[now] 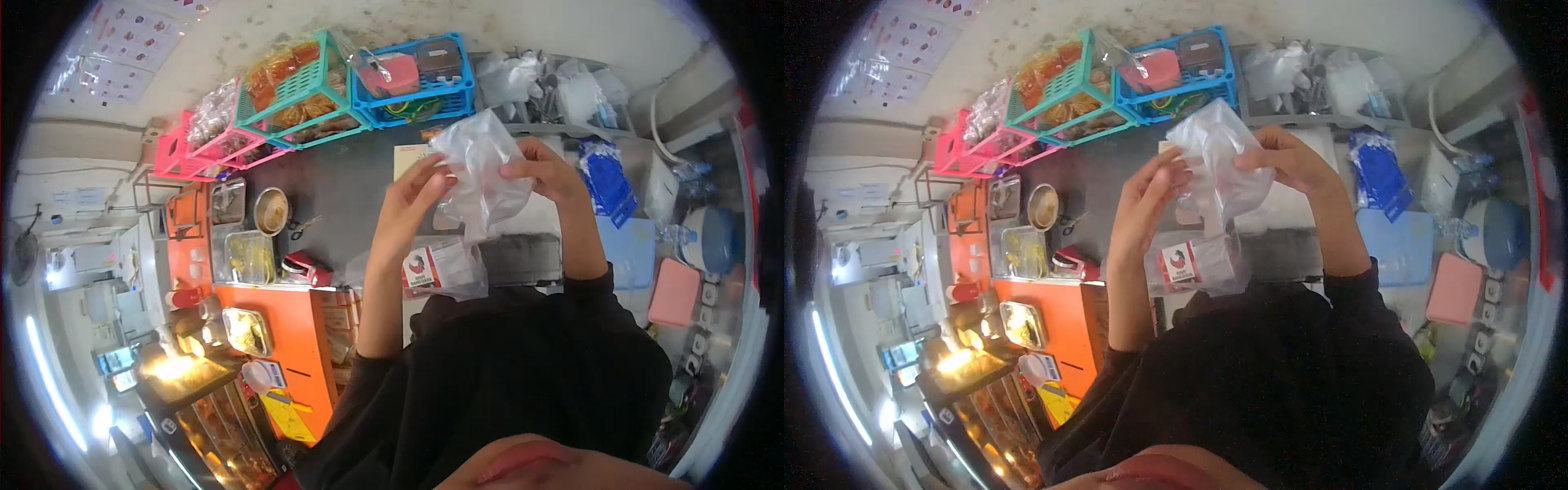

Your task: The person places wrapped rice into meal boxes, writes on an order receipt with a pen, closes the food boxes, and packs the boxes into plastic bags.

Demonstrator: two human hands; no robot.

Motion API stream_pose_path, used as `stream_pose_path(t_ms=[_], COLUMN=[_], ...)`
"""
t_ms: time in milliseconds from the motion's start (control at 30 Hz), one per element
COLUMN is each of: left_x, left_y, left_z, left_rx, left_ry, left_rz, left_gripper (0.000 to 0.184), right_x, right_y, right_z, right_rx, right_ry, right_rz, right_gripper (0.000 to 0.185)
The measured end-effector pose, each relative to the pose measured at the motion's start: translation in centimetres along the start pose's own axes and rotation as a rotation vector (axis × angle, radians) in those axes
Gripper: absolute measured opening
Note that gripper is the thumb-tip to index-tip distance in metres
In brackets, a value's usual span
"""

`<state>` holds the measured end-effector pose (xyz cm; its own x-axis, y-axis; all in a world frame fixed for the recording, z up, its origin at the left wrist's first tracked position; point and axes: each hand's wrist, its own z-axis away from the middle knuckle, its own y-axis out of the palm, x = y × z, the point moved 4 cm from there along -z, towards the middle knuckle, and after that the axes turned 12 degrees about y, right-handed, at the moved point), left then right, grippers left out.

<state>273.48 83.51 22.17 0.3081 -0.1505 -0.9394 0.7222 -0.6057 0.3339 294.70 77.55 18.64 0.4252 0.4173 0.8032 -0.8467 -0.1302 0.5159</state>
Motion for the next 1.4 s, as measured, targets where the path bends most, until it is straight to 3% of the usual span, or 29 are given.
stream_pose_path(t_ms=[100, 167, 267, 367, 467, 500, 533, 567, 600, 667, 733, 767, 800, 867, 933, 1000, 1133, 1267, 1367, 1400], left_x=[0.8, 0.9, 0.4, 0.3, -0.4, -2.5, -3.8, -3.2, -1.7, 2.7, 4.7, 5.1, 3.9, 3.0, 2.8, 2.9, 1.1, 0.4, 0.1, 0.1], left_y=[0.1, 0.0, -0.1, -1.2, -3.3, -3.4, -2.9, -3.6, -5.0, -9.5, -13.2, -14.3, -14.0, -13.9, -14.4, -14.7, -14.4, -13.0, -12.2, -12.1], left_z=[0.6, 1.2, 2.5, 3.6, 5.6, 7.4, 9.1, 10.4, 12.1, 15.7, 18.2, 18.8, 19.4, 20.1, 20.8, 20.4, 19.8, 18.5, 17.7, 17.5], left_rx=[-0.010, -0.018, -0.078, -0.141, -0.101, -0.160, -0.202, -0.216, -0.269, -0.325, -0.372, -0.398, -0.364, -0.361, -0.357, -0.250, -0.300, -0.220, -0.164, -0.153], left_ry=[-0.031, -0.024, 0.024, 0.001, 0.109, 0.344, 0.560, 0.532, 0.338, 0.119, 0.040, -0.001, 0.101, 0.029, -0.042, -0.071, -0.093, -0.124, -0.174, -0.201], left_rz=[-0.033, -0.037, 0.016, 0.075, -0.155, -0.820, -1.491, -1.500, -1.583, -1.563, -1.458, -1.346, -1.245, -1.126, -1.007, -0.557, -0.192, -0.019, -0.020, -0.016], left_gripper=[0.030, 0.022, 0.016, 0.013, 0.013, 0.018, 0.022, 0.022, 0.025, 0.024, 0.025, 0.026, 0.030, 0.035, 0.040, 0.046, 0.044, 0.046, 0.045, 0.046], right_x=[-0.5, -1.0, -1.5, -2.6, -4.0, -4.2, -3.5, -3.3, -3.9, -7.2, -14.1, -18.9, -23.7, -31.5, -35.3, -36.1, -33.0, -22.4, -13.5, -11.7], right_y=[2.9, 3.7, 5.1, 5.8, 6.9, 8.6, 10.8, 13.3, 16.0, 18.9, 20.4, 19.5, 18.2, 18.3, 19.1, 20.0, 18.4, 14.6, 12.7, 13.7], right_z=[3.0, 4.3, 5.9, 6.7, 6.9, 6.7, 7.0, 7.5, 7.1, 4.3, -0.9, -4.5, -8.3, -14.9, -18.5, -19.8, -18.2, -11.3, -4.9, -3.0], right_rx=[-0.091, -0.203, -0.378, -0.428, -0.444, -0.429, -0.612, -0.792, -0.759, -0.520, -0.379, -0.256, -0.133, 0.244, 0.525, 0.646, 0.685, 0.398, 0.110, 0.111], right_ry=[0.010, -0.052, -0.214, -0.170, -0.098, -0.083, -0.261, -0.434, -0.480, -0.670, -0.506, -0.410, -0.308, -0.002, 0.148, 0.195, 0.184, 0.139, 0.786, 0.803], right_rz=[0.146, 0.305, 0.245, 0.123, 0.128, 0.127, 0.141, 0.153, 0.185, 0.884, 0.968, 1.137, 1.300, 1.676, 1.819, 1.843, 1.795, 1.871, 2.229, 2.225], right_gripper=[0.020, 0.030, 0.042, 0.045, 0.037, 0.037, 0.035, 0.032, 0.022, 0.015, 0.015, 0.014, 0.014, 0.019, 0.022, 0.025, 0.032, 0.039, 0.037, 0.037])
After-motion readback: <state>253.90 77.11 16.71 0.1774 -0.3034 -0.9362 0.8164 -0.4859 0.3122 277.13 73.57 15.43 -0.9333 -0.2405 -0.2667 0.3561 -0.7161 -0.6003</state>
